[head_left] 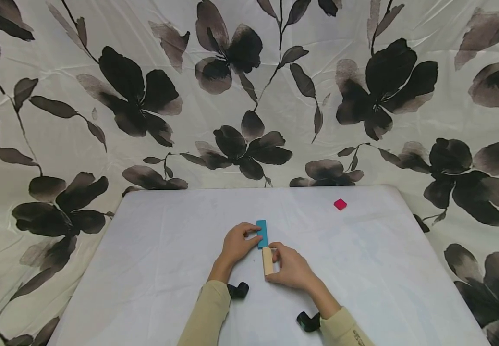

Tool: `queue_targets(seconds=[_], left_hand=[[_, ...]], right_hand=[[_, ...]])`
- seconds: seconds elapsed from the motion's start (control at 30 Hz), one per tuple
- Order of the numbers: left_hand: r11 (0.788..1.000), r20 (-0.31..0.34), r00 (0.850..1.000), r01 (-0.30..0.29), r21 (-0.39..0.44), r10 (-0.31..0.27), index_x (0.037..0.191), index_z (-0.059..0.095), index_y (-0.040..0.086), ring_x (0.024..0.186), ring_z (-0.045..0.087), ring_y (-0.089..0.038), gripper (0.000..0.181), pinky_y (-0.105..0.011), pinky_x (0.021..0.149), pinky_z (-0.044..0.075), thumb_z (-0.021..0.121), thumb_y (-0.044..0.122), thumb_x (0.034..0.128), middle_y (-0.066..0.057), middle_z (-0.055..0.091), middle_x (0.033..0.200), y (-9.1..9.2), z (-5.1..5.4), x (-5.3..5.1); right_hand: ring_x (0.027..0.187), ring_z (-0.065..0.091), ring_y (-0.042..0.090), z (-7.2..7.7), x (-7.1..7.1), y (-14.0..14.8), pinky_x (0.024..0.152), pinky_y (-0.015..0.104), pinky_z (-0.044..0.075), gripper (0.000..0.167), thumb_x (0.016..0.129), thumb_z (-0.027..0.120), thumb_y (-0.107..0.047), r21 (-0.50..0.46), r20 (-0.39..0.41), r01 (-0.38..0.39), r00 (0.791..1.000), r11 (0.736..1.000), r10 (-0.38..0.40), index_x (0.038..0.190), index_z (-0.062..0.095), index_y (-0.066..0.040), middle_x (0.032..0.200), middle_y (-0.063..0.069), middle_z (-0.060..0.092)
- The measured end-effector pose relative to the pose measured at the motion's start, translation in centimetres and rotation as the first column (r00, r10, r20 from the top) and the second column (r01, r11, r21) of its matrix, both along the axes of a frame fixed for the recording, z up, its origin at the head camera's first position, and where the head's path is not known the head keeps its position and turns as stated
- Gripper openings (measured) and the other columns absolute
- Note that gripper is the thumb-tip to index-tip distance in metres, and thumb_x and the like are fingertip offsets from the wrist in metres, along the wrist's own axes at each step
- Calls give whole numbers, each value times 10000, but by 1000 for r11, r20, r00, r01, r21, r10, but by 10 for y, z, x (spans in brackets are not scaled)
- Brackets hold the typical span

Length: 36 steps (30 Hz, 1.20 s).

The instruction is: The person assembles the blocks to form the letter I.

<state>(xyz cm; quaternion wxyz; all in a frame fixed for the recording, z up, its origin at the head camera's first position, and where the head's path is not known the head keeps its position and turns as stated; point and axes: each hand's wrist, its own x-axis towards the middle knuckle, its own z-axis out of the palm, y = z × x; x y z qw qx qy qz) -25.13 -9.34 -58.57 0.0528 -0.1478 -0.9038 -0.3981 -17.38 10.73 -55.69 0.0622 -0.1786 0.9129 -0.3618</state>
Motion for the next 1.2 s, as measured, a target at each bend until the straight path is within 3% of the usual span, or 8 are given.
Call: queue_targets(seconds=[1.2], left_hand=[[1000,11,1000,7,-13,-7,1083,746,214,813,534,-121,260,-323,730,448,766,321,847,58,668,1048,1,3,1]], right_hand=[[713,484,80,-1,0,-8,668,283,418,776,678,880,-329,9,-28,11,1000,1000,-11,1324,529,-84,857,-94,536]])
